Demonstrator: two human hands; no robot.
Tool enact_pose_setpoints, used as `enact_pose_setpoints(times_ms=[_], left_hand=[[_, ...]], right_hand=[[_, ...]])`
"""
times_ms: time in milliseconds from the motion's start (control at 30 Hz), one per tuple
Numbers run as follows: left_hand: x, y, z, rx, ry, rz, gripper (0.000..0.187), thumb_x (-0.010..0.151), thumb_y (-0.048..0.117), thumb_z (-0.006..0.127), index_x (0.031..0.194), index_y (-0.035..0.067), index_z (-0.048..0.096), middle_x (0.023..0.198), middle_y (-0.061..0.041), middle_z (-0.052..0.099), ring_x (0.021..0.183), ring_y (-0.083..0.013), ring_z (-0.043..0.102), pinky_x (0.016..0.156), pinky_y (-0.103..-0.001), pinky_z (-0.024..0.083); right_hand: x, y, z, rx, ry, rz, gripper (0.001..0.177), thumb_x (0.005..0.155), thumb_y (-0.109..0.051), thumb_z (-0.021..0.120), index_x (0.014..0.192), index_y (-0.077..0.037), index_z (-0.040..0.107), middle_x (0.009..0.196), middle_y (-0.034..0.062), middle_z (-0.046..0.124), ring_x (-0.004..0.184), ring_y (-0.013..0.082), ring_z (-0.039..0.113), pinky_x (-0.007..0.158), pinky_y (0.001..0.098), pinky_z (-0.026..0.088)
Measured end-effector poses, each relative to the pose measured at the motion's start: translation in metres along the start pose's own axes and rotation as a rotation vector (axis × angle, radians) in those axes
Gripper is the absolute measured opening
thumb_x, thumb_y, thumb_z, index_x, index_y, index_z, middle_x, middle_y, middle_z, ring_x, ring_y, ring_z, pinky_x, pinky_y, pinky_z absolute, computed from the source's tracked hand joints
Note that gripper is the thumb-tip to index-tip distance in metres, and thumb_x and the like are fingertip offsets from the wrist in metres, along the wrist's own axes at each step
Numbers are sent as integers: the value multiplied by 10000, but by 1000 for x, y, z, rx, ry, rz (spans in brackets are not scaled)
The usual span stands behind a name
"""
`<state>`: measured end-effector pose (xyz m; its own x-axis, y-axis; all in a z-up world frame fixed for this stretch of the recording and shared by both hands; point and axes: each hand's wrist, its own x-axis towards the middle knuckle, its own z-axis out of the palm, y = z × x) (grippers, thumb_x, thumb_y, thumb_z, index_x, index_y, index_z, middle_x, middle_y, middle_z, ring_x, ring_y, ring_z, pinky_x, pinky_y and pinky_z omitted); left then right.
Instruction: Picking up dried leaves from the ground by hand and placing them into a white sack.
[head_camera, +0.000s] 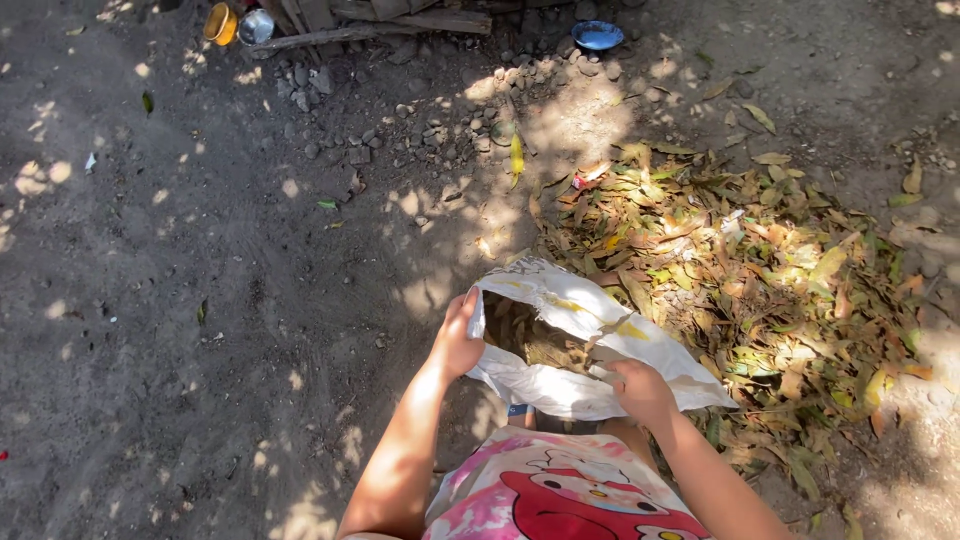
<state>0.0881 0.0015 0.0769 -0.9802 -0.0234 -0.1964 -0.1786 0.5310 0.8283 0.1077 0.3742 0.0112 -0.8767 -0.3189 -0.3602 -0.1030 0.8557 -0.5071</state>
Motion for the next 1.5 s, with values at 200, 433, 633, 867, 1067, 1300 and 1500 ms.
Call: enact_pose_setpoints(times_ms=[200,433,633,867,1067,1300,1500], left_hand=[[3,-2,-1,-18,-1,27,933,672,-121,580,1558,86,376,1531,-199,426,1419,-362,454,1140,-344,381],[-5,-3,5,-21,18,102,925,666,-118,557,1557,59,378,1525,-210,440,1417,-363,463,1145,-334,379],[-21,9,15,-47,39,58,919,675,-106,524,1565,43,354,1516,-215,438,1417,-370,448,1142,-332,368],[-23,25,21,73,65,96,880,690,-86,554,1541,31,367,1452,-208,475,1375,-391,465,1123,-373,397],[-35,28,23,112,86,-1,880,712,-77,541,1564,48,363,1455,-188,483,1345,-372,498,1092,-355,437],[-40,18,31,71,97,-3,895,711,-73,547,1572,18,320,1443,-181,462,1333,-367,501,1094,-349,427],[-47,23,37,94,84,-55,880,738,-50,553,1579,60,322,1477,-162,432,1355,-361,491,1105,-351,429]], right_hand=[[1,-18,-6,83,100,48,349,847,-205,701,1179,-98,701,1160,141,711,1066,347,674,928,422,542],[20,-38,-5,-22,203,129,299,845,-220,677,1137,-160,707,1088,91,705,1021,316,673,875,436,555],[29,-48,-9,-212,288,-3,373,811,-241,717,1182,-236,684,1175,45,659,1079,313,611,939,455,506],[45,-22,17,-391,54,-45,415,810,-310,742,1220,-303,681,1327,53,551,1212,336,475,1030,548,316],[22,-13,26,-337,55,30,183,846,-295,697,1019,-266,748,1190,-29,636,1178,260,554,1074,467,336],[-4,-23,24,-229,176,4,71,873,-238,680,925,-218,724,973,-6,709,1003,266,617,979,475,362],[-38,-42,25,-200,317,-83,73,838,-211,688,893,-231,732,879,-25,714,950,251,614,942,469,360]])
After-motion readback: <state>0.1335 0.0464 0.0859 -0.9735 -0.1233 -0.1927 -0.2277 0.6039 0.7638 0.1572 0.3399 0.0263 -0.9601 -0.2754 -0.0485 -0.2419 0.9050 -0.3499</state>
